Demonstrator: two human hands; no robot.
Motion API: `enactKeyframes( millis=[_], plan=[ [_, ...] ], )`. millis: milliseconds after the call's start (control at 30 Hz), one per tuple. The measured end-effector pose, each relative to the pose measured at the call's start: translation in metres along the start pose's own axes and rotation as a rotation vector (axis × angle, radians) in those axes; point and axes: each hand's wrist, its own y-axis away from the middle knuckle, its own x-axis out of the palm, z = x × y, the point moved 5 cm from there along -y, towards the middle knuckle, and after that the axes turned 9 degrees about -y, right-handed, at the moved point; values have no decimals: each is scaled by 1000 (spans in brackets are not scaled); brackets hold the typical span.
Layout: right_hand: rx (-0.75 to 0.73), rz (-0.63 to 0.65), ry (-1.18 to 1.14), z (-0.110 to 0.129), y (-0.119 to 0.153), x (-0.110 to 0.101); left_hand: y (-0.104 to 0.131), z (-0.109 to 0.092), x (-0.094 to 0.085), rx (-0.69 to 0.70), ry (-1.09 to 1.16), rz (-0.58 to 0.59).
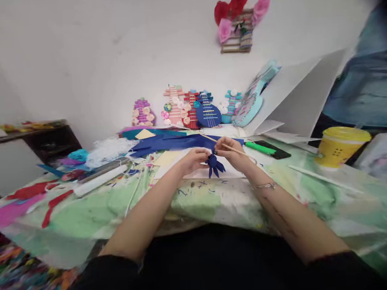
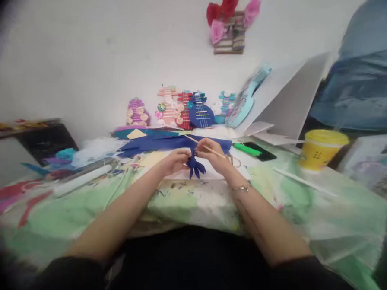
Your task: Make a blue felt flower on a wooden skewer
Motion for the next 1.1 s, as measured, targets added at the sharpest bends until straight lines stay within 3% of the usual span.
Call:
enactKeyframes(
  millis=[600,1100],
  plan=[
    [-3,-73,-24,5,1,-3,-3,0,4,99,46,94],
    [43,-120,-95,6,2,-1,-1,-6,7,176,-24,75]
  ],
)
